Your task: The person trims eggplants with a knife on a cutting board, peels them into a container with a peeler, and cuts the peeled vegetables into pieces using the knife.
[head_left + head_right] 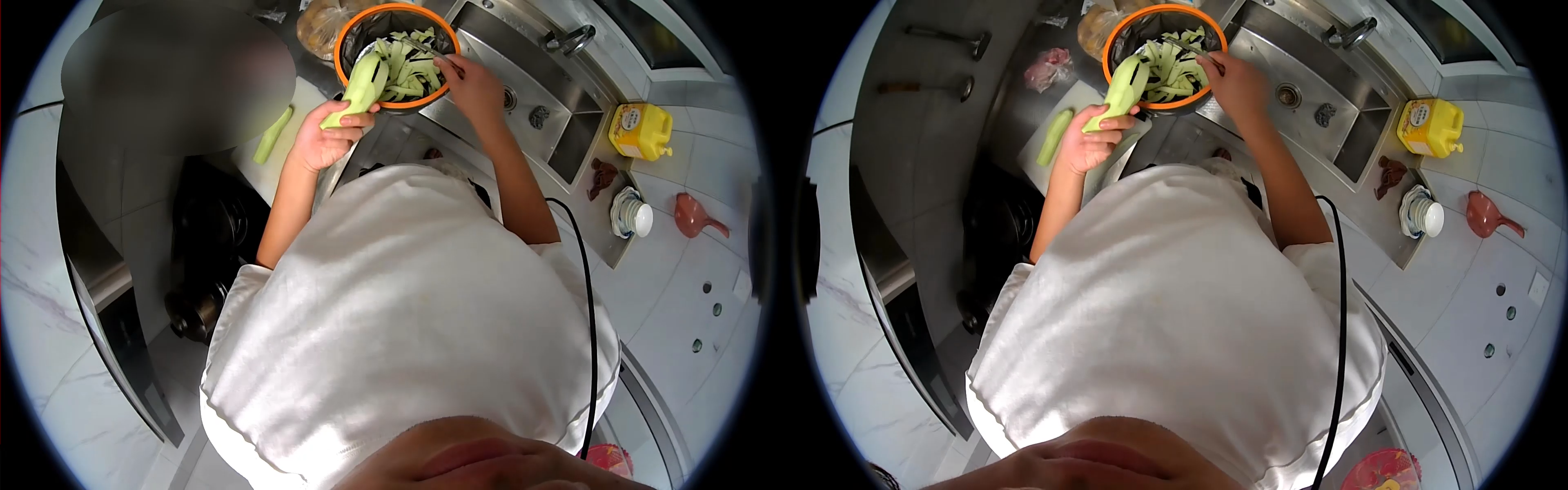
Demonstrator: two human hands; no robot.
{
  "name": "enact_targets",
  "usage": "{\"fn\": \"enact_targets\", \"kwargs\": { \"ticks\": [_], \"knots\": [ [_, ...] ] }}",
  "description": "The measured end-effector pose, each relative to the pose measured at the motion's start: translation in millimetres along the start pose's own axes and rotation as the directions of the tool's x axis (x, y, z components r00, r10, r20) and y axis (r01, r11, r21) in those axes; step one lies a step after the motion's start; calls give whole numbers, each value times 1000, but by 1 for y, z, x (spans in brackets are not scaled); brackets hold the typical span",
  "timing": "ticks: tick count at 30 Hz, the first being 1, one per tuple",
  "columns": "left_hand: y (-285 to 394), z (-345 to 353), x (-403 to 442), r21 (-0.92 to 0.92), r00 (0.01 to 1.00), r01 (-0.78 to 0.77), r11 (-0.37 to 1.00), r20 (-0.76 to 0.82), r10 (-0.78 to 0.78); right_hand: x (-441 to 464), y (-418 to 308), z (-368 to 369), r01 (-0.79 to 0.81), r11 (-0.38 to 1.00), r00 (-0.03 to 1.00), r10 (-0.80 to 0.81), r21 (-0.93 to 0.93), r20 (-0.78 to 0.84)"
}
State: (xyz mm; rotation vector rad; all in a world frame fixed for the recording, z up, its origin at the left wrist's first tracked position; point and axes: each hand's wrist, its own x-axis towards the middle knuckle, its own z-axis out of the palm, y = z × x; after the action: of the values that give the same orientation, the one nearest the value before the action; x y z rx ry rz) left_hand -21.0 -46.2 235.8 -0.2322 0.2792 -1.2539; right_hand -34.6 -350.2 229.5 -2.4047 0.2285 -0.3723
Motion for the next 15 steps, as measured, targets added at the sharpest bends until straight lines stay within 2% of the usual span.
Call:
{"fn": "enact_targets", "kwargs": {
  "ticks": [1,3,4,6,7,8,10,11,12,14,15],
  "knots": [
    [2,-3,-1,-50,1000,4,999,21,-3,-6,-5,-4,-4,1000,1000,4,2,12],
    [3,-7,-3,-58,1000,-18,998,25,19,-6,-15,-16,-25,994,985,6,109,170],
    [4,-8,-2,-63,999,-39,997,29,41,-10,-21,-17,-21,994,986,3,107,169],
    [4,-11,-2,-76,999,-32,997,41,35,-24,-35,-12,-20,940,941,-97,340,323],
    [3,-12,0,-79,997,-21,997,69,26,-28,-36,-5,60,938,930,-176,341,321],
    [2,-12,1,-81,995,-9,997,96,17,-29,-32,0,58,938,931,-175,342,321],
    [8,-21,3,-89,998,-2,996,65,8,-19,-21,17,10,966,972,-70,257,226],
    [9,-27,3,-98,999,3,995,35,1,-9,-5,30,-20,990,981,-8,142,192],
    [5,-27,3,-101,999,2,995,33,1,-8,-4,24,-23,990,981,-5,142,195],
    [2,-26,7,13,988,43,999,147,-45,3,-2,12,-85,996,980,90,-34,177],
    [0,-22,8,7,987,42,999,153,-43,1,-8,3,-73,997,988,77,-31,137]
  ]
}}
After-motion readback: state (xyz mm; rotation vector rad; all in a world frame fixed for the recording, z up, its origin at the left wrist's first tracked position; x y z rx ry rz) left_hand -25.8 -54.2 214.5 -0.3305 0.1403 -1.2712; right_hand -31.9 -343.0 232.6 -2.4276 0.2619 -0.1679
